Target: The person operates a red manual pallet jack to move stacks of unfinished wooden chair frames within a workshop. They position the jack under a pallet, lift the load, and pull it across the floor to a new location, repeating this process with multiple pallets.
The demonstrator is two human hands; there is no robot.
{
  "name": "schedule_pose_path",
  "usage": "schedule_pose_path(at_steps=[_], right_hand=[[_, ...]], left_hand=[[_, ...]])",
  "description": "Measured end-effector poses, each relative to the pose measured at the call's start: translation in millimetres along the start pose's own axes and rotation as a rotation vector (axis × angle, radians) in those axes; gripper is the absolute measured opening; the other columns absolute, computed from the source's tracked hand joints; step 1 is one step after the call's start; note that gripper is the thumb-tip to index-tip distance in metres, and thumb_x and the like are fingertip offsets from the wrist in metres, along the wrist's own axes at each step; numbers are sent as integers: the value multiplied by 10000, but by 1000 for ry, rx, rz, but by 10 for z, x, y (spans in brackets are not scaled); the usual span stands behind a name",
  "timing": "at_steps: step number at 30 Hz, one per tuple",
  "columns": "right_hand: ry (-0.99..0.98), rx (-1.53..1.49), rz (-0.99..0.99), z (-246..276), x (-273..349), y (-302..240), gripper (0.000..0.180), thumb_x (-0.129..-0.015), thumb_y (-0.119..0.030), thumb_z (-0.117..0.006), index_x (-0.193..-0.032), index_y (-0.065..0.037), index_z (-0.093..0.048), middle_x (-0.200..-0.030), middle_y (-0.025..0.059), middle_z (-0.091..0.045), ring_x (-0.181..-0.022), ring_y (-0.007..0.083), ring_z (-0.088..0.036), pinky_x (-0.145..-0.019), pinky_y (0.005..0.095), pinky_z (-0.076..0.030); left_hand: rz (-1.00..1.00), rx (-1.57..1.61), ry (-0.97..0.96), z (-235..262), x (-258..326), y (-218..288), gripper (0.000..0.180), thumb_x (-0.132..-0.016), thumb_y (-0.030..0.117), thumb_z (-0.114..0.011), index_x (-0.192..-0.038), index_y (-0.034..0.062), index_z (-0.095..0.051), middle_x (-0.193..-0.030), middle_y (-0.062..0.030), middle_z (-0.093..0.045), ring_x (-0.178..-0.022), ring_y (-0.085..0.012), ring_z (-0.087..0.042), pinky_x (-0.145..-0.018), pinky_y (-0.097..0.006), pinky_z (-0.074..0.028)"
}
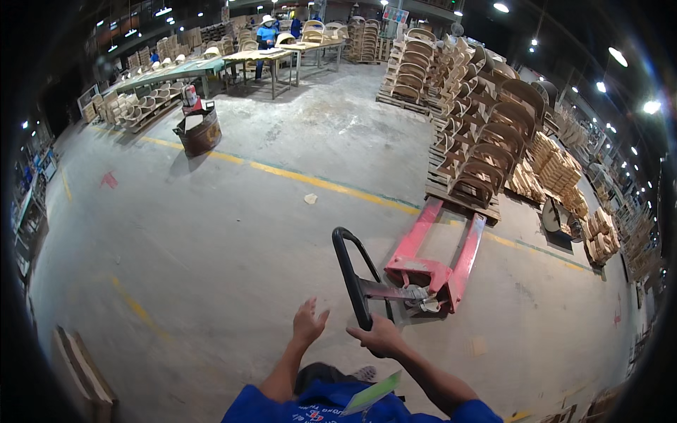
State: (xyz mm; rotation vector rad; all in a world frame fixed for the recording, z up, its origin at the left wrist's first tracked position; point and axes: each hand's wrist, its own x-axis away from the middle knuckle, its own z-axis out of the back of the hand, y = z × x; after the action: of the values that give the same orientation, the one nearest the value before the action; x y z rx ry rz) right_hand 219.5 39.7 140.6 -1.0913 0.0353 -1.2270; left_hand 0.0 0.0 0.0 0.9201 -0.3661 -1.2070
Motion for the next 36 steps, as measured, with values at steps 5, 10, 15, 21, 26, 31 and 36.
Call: schedule_pose_path(at_steps=[5, 10, 15, 21, 26, 31, 36], right_hand=[[21, 47, -55, -1002, -309, -567, 684, -839, -479, -806, -1166, 78, -580, -920, 213, -734, -905, 332, -748, -815, 418, -572], [62, 181, -12, -2458, -527, -1270, 735, -844, -476, -794, -1234, 93, -542, -1165, 302, -681, -1107, 431, -684, -935, 487, -543], [178, 195, -201, -2785, -137, -1057, 706, -857, -463, -770, -1275, 53, -531, -1158, 298, -686, -1126, 442, -676, -967, 502, -530], [280, 296, -301, -3080, 701, -749, 570, -829, -401, -763, -1256, -66, -585, -1116, 220, -723, -1076, 412, -699, -935, 502, -543], [330, 358, -420, -3556, 1292, -400, 443, -837, -332, -734, -1221, -145, -619, -1108, 167, -736, -1086, 379, -705, -931, 489, -548], [383, 421, -551, -4060, 1658, 171, 378, -841, -258, -696, -1198, -150, -636, -1099, 145, -739, -1097, 356, -707, -945, 480, -550], [422, 433, -600, -4032, 1824, 168, 373, -822, -197, -704, -1192, -165, -663, -1134, 128, -737, -1132, 331, -700, -961, 477, -554]], left_hand=[[350, 41, -181, 1061, 940, -865, 508, -886, 377, -746, -1223, 4, -673, -1054, -205, -728, -980, -415, -704, -873, -500, -562], [595, -159, -160, 2902, 1509, -1943, 472, -887, 376, -750, -1194, 20, -703, -1015, -156, -763, -985, -353, -729, -885, -460, -569], [471, -283, -250, 3434, 1254, -2616, 455, -889, 355, -750, -1204, 30, -704, -1064, -146, -771, -991, -352, -735, -885, -468, -570], [-181, -309, -372, 3291, 504, -2206, 620, -825, 284, -817, -1372, 98, -591, -1273, -198, -650, -1212, -395, -609, -1025, -479, -493], [-1003, -525, -578, 2691, 207, -1240, 753, -809, 227, -806, -1499, 172, -510, -1563, -180, -426, -1491, -442, -315, -1224, -541, -269], [-986, -822, -1131, 2318, 913, -998, 325, -836, 296, -747, -1129, 157, -766, -1209, -141, -703, -1272, -342, -595, -1168, -485, -349], [-954, -698, -910, 2414, 1244, -983, 199, -848, 296, -706, -962, 165, -804, -939, -84, -773, -1030, -274, -724, -1073, -430, -420]])
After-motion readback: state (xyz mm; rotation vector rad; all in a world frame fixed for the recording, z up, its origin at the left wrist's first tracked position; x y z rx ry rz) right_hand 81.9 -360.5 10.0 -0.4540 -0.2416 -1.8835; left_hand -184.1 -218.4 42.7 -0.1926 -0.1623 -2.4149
